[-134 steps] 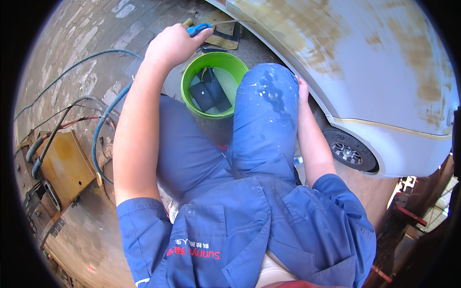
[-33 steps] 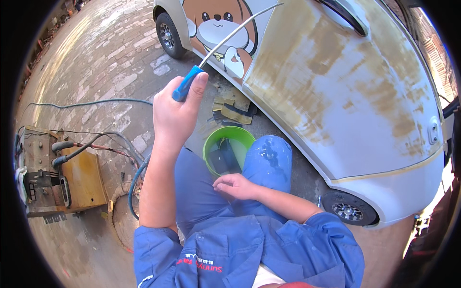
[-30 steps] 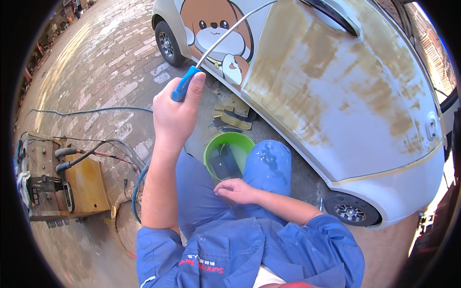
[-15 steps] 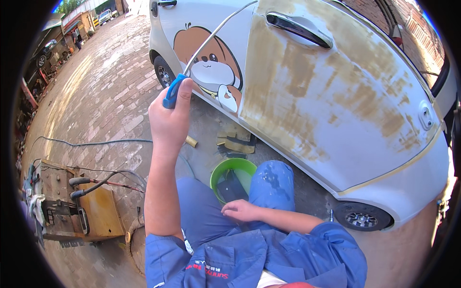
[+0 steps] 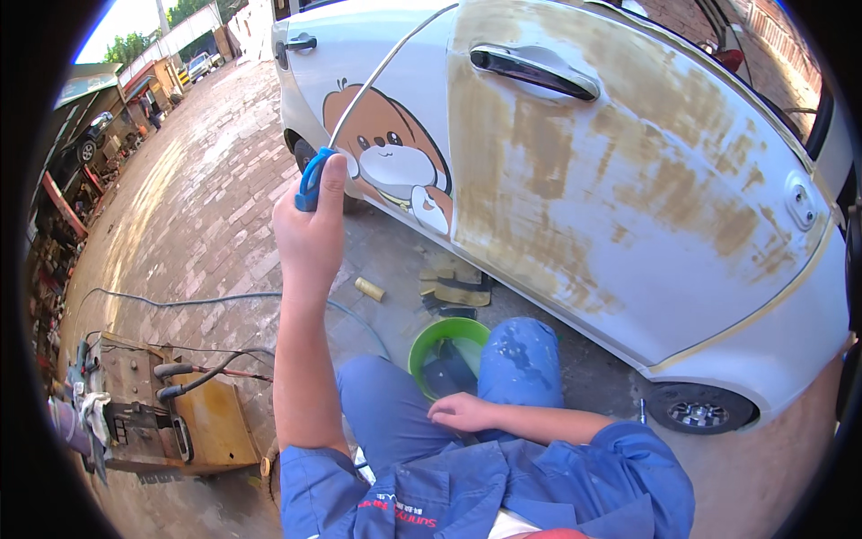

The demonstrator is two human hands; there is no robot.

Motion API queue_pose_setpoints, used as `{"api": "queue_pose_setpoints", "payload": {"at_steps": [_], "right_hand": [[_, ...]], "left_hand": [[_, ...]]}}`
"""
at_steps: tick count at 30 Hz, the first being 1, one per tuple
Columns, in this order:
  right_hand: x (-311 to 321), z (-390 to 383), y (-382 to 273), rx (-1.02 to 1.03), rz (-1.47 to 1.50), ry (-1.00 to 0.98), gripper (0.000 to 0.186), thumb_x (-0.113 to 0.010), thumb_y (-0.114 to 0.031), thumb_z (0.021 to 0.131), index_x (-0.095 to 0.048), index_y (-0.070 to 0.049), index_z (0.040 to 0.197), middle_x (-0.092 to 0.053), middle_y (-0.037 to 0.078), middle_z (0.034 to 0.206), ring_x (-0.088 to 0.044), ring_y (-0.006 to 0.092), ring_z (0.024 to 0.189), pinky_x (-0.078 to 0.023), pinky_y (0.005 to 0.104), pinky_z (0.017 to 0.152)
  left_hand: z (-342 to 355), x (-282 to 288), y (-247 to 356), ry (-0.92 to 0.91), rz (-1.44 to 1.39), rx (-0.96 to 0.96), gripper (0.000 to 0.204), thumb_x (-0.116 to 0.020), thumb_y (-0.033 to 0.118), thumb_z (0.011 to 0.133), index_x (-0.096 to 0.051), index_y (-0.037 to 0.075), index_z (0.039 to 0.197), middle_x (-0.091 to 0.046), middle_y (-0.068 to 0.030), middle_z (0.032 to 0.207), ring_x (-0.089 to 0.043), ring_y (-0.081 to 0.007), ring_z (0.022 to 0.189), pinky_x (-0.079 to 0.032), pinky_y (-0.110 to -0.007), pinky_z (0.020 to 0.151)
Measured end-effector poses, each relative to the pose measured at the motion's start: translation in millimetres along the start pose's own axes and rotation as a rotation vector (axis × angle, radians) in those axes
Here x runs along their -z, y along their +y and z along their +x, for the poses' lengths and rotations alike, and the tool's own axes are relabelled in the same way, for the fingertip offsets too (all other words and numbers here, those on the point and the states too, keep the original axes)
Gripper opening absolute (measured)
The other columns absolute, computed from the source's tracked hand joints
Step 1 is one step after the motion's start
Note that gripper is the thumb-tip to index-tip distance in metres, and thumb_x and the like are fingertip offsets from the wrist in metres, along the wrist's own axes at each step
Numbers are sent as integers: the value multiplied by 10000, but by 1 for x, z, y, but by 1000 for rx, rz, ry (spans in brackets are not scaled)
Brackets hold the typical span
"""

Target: The person sands a white car door with a sanding block, then rinses the surface with a water spray gun. The person repeats sanding and rinsing steps on the same door panel.

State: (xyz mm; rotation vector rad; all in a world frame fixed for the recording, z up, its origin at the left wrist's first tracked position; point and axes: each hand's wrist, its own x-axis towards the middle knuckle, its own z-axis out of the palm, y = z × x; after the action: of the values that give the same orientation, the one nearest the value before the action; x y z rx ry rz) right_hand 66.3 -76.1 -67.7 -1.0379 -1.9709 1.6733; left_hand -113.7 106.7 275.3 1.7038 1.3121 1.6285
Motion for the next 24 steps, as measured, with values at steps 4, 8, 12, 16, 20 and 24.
{"api": "queue_pose_setpoints", "payload": {"at_steps": [4, 8, 12, 16, 20, 24], "right_hand": [[-4, 2, 5, 46, -41, 18, 324, -576, -278, 1043, -698, -41, 1227, -743, 141, 1155, -706, 268, 1065, -543, 399, 941], [-5, 2, 7, 63, -49, 35, 313, -577, -278, 1040, -698, -46, 1213, -741, 146, 1134, -704, 282, 1044, -543, 408, 928], [-4, 0, 4, 72, -49, 51, 307, -581, -272, 1036, -697, -43, 1204, -738, 156, 1124, -703, 291, 1038, -543, 410, 925], [-4, -3, 1, 74, -48, 59, 301, -581, -264, 1031, -698, -39, 1193, -737, 166, 1115, -702, 297, 1033, -543, 413, 917], [-4, -2, 2, 79, -51, 64, 301, -582, -265, 1026, -698, -35, 1182, -736, 170, 1111, -701, 304, 1027, -541, 421, 910], [-6, -1, 5, 92, -76, 60, 307, -583, -270, 1023, -699, -32, 1179, -736, 175, 1110, -701, 317, 1033, -540, 427, 911]], "left_hand": [[-10, -3, 5, -70, -62, -17, 535, -657, 523, 1026, -633, 47, 783, -487, 50, 620, -440, -45, 568, -338, -235, 522], [-24, -9, 21, -134, -136, -23, 483, -655, 466, 1043, -614, 59, 786, -466, 71, 650, -401, -35, 609, -305, -237, 542], [-34, -17, 36, -175, -135, -51, 467, -656, 446, 1048, -616, 54, 797, -458, 80, 686, -377, -36, 665, -297, -249, 579], [-42, -24, 42, -215, -129, -59, 438, -660, 427, 1049, -646, 41, 842, -469, 78, 694, -385, -34, 674, -304, -244, 589], [-49, -30, 41, -231, -142, -36, 417, -661, 401, 1054, -644, 34, 855, -474, 78, 707, -388, -33, 681, -303, -238, 592], [-55, -31, 42, -264, -146, -22, 422, -660, 390, 1057, -595, 42, 827, -461, 78, 711, -375, -35, 681, -293, -235, 592]]}}
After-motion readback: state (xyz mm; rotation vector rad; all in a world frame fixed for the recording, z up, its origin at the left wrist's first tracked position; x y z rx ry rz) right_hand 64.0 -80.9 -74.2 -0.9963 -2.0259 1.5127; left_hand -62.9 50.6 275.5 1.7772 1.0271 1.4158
